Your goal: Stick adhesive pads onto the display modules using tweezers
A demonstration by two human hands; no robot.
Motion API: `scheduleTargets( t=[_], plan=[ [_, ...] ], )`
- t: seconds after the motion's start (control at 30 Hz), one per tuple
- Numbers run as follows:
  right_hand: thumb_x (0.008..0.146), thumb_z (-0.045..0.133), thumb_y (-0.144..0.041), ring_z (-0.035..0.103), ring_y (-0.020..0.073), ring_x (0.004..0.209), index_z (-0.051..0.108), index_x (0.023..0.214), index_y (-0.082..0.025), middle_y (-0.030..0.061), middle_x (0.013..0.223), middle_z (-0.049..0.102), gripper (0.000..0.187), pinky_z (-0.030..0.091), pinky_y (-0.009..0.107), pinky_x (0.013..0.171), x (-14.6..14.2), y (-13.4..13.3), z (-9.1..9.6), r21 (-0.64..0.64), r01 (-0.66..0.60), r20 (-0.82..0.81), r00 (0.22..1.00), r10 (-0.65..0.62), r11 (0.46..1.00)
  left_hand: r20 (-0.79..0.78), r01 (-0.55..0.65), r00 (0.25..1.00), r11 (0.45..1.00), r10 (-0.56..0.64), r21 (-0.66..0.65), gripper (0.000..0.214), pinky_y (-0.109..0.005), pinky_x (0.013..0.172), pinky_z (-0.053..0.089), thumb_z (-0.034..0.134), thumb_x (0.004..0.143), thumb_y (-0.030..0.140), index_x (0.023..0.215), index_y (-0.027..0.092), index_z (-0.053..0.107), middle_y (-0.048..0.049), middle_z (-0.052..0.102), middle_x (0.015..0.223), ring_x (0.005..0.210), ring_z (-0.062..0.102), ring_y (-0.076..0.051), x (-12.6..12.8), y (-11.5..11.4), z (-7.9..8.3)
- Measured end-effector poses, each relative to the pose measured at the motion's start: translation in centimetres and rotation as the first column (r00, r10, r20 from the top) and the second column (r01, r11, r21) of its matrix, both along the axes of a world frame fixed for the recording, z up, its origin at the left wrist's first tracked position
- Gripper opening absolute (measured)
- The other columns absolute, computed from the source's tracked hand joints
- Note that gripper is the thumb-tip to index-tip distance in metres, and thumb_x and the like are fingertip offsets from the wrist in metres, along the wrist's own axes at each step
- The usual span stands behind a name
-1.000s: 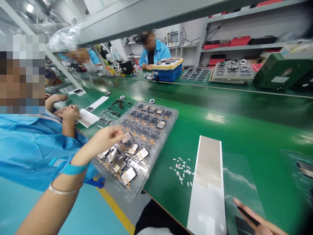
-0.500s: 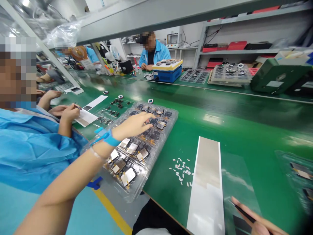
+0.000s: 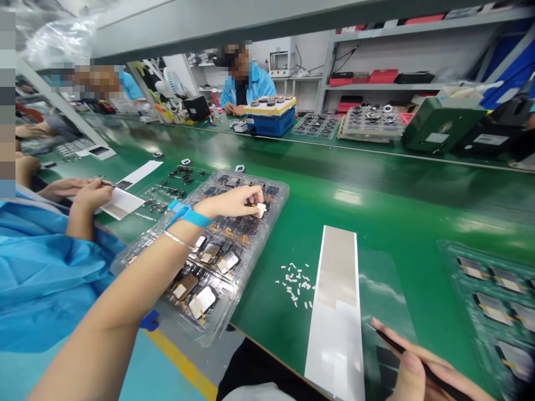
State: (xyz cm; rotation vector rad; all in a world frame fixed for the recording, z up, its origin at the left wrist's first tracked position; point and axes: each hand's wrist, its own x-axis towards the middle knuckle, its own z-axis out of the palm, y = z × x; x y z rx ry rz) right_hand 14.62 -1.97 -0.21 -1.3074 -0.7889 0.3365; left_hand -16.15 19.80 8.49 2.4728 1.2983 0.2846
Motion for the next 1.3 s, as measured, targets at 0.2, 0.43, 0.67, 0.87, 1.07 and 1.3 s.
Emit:
scheduleTargets(
  t=[0.2,0.43,0.67,0.87,1.07,1.3],
  plan=[
    [0.078,0.078,-0.013,0.072,0.0234,0.066,0.057,0.089,-0.02,0.0051,0.079,0.072,0.025,0.062,0.037,0.06,-0.3,0.6,0.4,0.19,-0.009,-0.038,0.999,0.017,0.982,0.014,-0.031,0.999,0.998,0.03,0.059,0.028,-0.031,0.079,0.051,0.053,0.093,0.034,0.113,0.018,0.067,-0.0067,0.072,0.1,0.088,0.067,-0.021,0.9,-3.3,3.0],
    [0.087,0.072,-0.018,0.073,0.0186,0.078,0.056,0.097,-0.021,0.003,0.085,0.072,0.019,0.064,0.03,0.069,3.3,-0.8,2.8,0.101,-0.032,-0.124,0.991,0.045,0.994,0.248,-0.074,0.969,0.967,0.011,0.244,0.008,-0.029,0.068,0.06,0.059,0.094,0.027,0.097,0.032,0.065,0.0046,0.078,0.09,0.076,0.074,-0.018,7.4,-16.7,2.3],
    [0.088,0.072,-0.025,0.074,0.0182,0.081,0.061,0.094,-0.02,0.0064,0.09,0.072,0.014,0.062,0.027,0.072,9.0,-1.9,0.3,-0.24,-0.2,0.067,0.973,0.222,0.95,0.526,0.252,0.836,0.962,-0.159,-0.108,0.012,-0.029,0.076,0.061,0.049,0.101,0.02,0.096,0.026,0.058,0.0013,0.075,0.092,0.087,0.072,-0.018,16.7,-20.8,-5.1],
    [0.091,0.067,-0.026,0.072,0.017,0.086,0.057,0.101,-0.023,0.0041,0.095,0.069,0.014,0.061,0.027,0.074,9.2,-2.7,-1.4,-0.286,-0.198,0.054,0.974,0.222,0.938,0.428,0.405,0.832,0.914,-0.353,-0.035,0.009,-0.045,0.097,0.055,0.049,0.101,0.014,0.105,0.018,0.057,-0.0083,0.071,0.117,0.115,0.063,-0.027,22.0,-19.0,-6.9],
    [0.09,0.069,-0.028,0.072,0.0179,0.085,0.059,0.099,-0.023,0.0045,0.096,0.07,0.015,0.061,0.03,0.076,9.3,-2.8,-1.3,-0.293,-0.212,-0.002,0.975,0.221,0.932,0.37,0.409,0.862,0.906,-0.346,-0.106,0.009,-0.043,0.098,0.056,0.052,0.097,0.01,0.099,0.017,0.058,-0.01,0.07,0.119,0.116,0.062,-0.026,22.7,-18.8,-7.1],
    [0.09,0.069,-0.026,0.073,0.0185,0.085,0.059,0.099,-0.022,0.0061,0.096,0.071,0.015,0.062,0.029,0.074,9.3,-2.9,-1.4,-0.296,-0.209,-0.038,0.978,0.207,0.932,0.399,0.392,0.859,0.913,-0.321,-0.11,0.009,-0.044,0.097,0.056,0.048,0.1,0.014,0.098,0.019,0.056,-0.0092,0.069,0.12,0.116,0.061,-0.026,22.6,-18.9,-7.4]
  ],
)
